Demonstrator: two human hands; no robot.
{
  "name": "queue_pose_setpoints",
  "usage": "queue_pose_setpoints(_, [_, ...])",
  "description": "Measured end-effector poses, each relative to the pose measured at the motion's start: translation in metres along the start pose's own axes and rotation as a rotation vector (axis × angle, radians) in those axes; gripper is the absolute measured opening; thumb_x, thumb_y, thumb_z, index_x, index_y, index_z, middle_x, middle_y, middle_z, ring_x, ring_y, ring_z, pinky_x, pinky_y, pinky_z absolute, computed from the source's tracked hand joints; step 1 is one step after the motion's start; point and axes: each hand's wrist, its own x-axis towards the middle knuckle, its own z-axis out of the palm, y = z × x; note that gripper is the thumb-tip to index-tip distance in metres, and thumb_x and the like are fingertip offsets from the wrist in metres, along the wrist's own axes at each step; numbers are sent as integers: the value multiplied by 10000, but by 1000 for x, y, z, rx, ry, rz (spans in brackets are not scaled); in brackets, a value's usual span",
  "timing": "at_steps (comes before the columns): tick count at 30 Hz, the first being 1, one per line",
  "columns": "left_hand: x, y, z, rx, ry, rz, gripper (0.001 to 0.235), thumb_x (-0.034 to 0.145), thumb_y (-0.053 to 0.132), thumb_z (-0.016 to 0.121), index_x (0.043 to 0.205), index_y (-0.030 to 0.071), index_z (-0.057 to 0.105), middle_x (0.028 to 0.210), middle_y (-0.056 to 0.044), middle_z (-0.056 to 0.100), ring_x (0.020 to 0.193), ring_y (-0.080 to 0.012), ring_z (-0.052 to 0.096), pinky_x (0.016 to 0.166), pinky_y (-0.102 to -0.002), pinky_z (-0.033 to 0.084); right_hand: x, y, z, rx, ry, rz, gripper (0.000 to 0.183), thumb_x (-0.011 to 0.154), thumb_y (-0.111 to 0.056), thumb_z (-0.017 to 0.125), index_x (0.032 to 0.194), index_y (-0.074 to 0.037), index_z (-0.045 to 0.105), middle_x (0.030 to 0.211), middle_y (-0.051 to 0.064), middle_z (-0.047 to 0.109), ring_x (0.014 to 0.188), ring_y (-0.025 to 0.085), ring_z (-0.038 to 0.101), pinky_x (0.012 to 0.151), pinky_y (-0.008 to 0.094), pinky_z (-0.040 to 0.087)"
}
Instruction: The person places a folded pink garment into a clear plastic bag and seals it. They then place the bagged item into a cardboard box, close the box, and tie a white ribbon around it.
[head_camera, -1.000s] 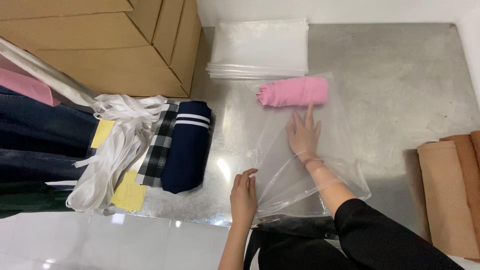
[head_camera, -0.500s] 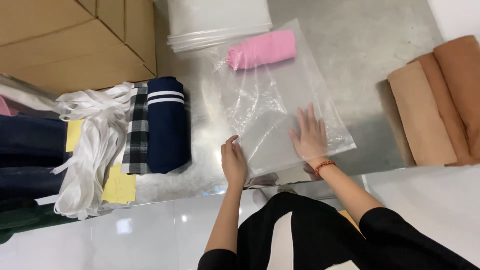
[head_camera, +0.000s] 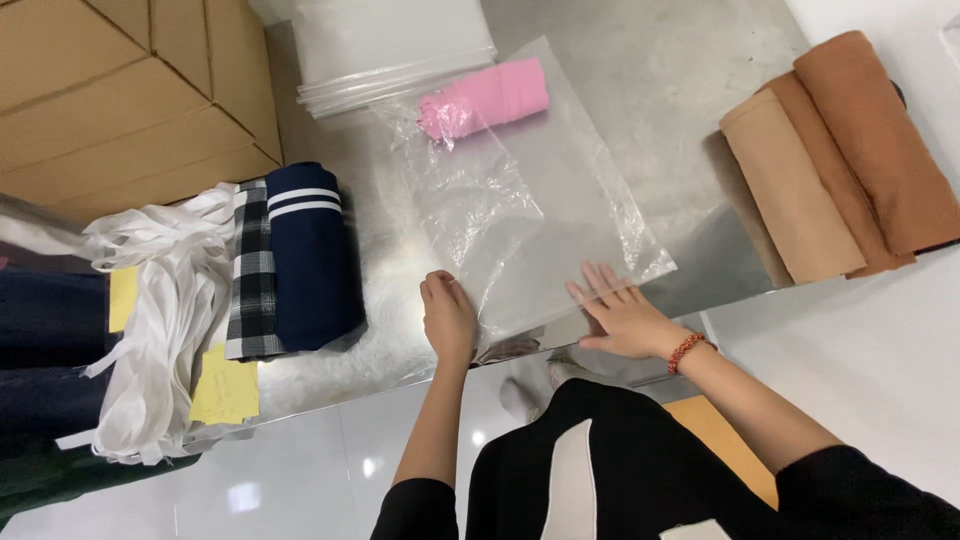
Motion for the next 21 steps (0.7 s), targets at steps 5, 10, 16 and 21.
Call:
queue_pose_setpoints(5, [12, 5, -3, 69, 123, 82, 297, 980, 163, 678, 1207, 187, 487, 1330, -52, 423, 1165, -354, 650, 904, -502, 624, -39, -30, -129, 298, -374, -145, 702, 1026, -643, 511, 1617, -271, 439, 1591, 244, 454, 1513, 433, 388, 1266, 558, 305])
queue_pose_setpoints(10, [53, 24, -11, 84, 203, 216, 399, 908, 116, 755, 1244, 138, 542, 1380, -119, 388, 1239, -396, 523, 944, -534, 566, 0, -24, -201, 488, -205, -125, 546, 1041, -504, 538, 1456, -193, 711, 1414, 170, 746, 1385, 399, 636, 1169, 562, 485])
queue_pose_setpoints(16, [104, 62, 0, 89, 139, 376, 517, 991, 180, 712, 1465, 75, 535, 1571, -201, 419, 1496, -456, 393, 1092, -629, 472, 130, 20, -193, 482, 593, -249, 585, 1031, -402, 658, 1576, -219, 546, 1616, 92, 525, 1530, 329, 437, 1240, 508, 357])
queue_pose_setpoints(21, [130, 97, 16, 183, 66, 521, 633, 1074, 298, 619, 1614, 48, 401, 1720, -218, 331, 1604, -440, 263, 1244, -618, 301, 190, 4, -191, 294, 772, -294, 546, 1084, -363, 598, 1583, -155, 528, 1692, 166, 415, 1602, 415, 262, 1277, 619, 217])
